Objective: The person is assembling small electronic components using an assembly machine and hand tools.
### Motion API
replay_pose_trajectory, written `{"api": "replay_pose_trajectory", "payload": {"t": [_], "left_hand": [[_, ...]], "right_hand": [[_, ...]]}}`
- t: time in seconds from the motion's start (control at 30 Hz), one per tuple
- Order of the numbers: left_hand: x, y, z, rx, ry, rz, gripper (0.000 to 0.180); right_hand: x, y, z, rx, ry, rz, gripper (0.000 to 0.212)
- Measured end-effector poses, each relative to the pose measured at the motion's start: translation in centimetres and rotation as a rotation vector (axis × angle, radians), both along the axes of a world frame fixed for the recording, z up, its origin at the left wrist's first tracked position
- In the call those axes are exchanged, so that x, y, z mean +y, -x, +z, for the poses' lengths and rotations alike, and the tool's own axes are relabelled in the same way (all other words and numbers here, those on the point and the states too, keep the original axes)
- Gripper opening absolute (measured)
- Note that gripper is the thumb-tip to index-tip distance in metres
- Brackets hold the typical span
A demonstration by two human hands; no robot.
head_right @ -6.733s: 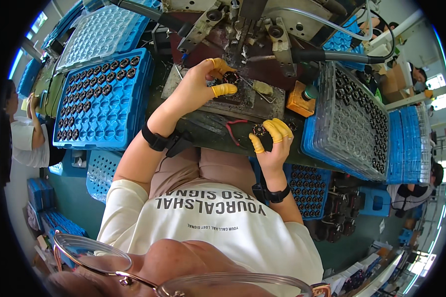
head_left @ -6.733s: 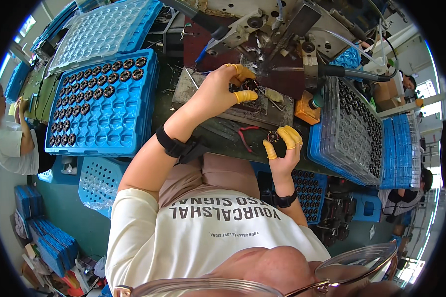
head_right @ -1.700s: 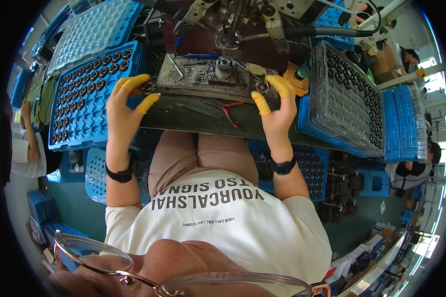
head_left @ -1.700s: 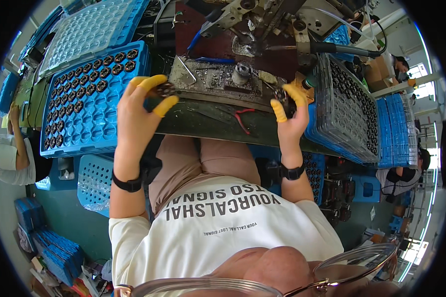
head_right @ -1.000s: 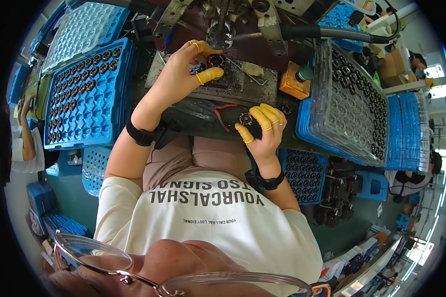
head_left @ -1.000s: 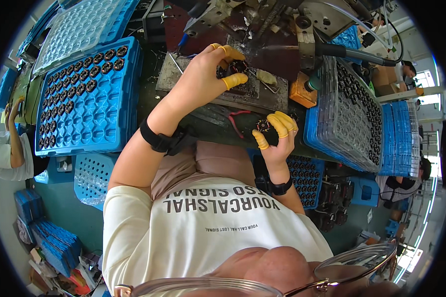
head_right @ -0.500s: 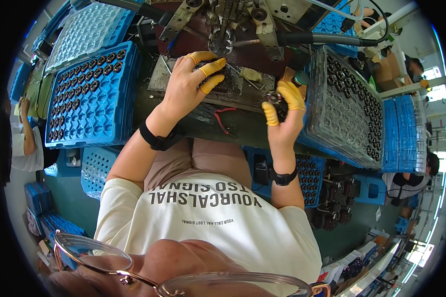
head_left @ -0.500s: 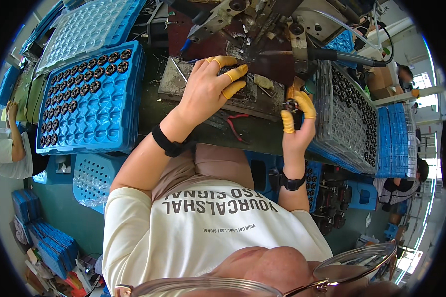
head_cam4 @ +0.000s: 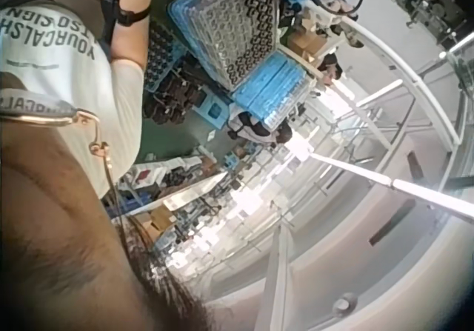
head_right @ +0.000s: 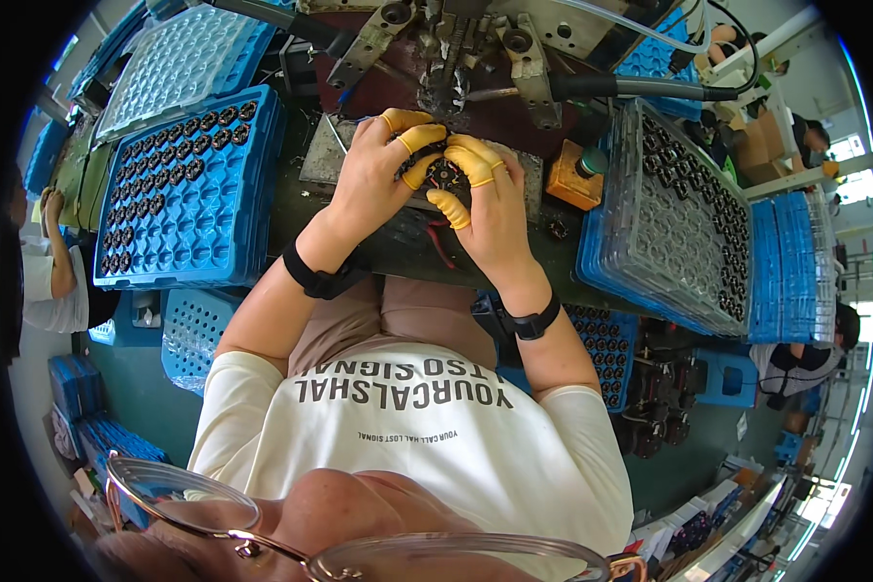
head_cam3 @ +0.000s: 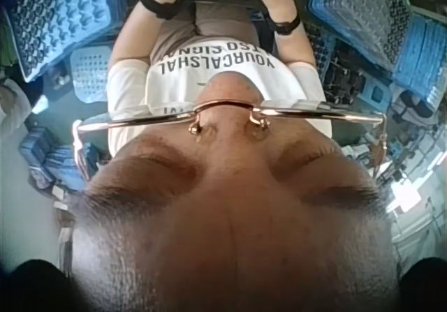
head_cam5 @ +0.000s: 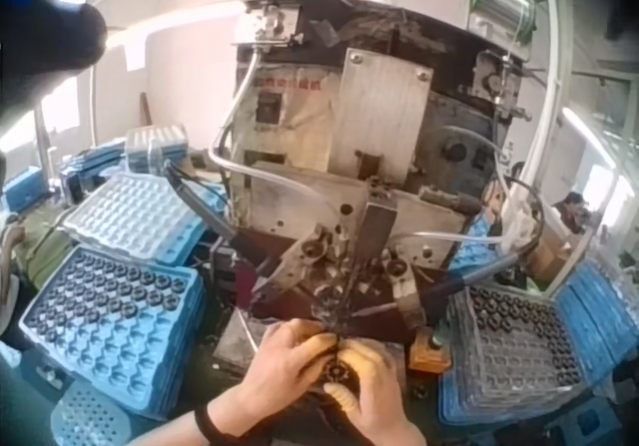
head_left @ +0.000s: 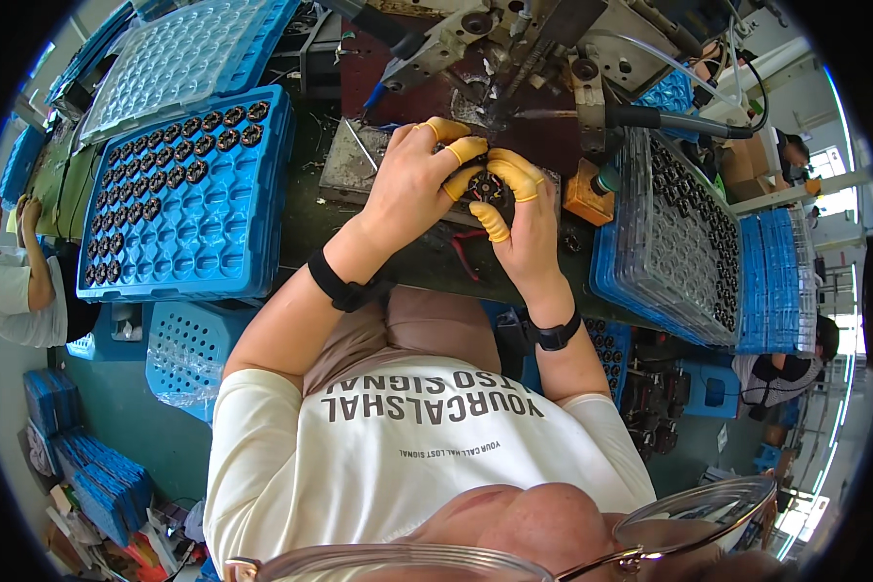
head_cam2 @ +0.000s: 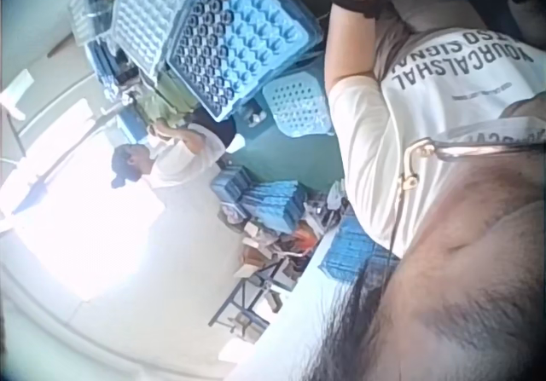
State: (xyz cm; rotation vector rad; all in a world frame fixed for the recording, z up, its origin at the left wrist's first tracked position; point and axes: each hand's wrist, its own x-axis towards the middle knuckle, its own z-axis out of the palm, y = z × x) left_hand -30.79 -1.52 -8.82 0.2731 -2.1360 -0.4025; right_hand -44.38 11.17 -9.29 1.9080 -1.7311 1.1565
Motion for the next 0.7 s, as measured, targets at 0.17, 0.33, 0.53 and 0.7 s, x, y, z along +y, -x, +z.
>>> {"api": "replay_pose_trajectory", "payload": {"t": [0.17, 0.33, 0.53, 0.7], "left_hand": [[-0.4, -0.1, -0.1, -0.01, 0.087, 0.022, 0.031], [-0.1, -0.1, 0.2, -0.022, 0.041, 0.008, 0.037], [0.2, -0.5, -0.5, 0.108, -0.32, -0.064, 0.049], [0.2, -1.1, -0.5, 0.081, -0.34, -0.086, 0.043]], "right_hand": [[-0.2, 0.5, 0.8, 0.057, -0.033, 0.021, 0.046], [-0.2, 1.1, 1.3, 0.039, -0.082, 0.057, 0.045], [0.6, 0.7, 2.7, 0.088, -0.047, 0.102, 0.043], [-0.1, -0.1, 2.3, 0.146, -0.05, 0.1, 0.043]]}}
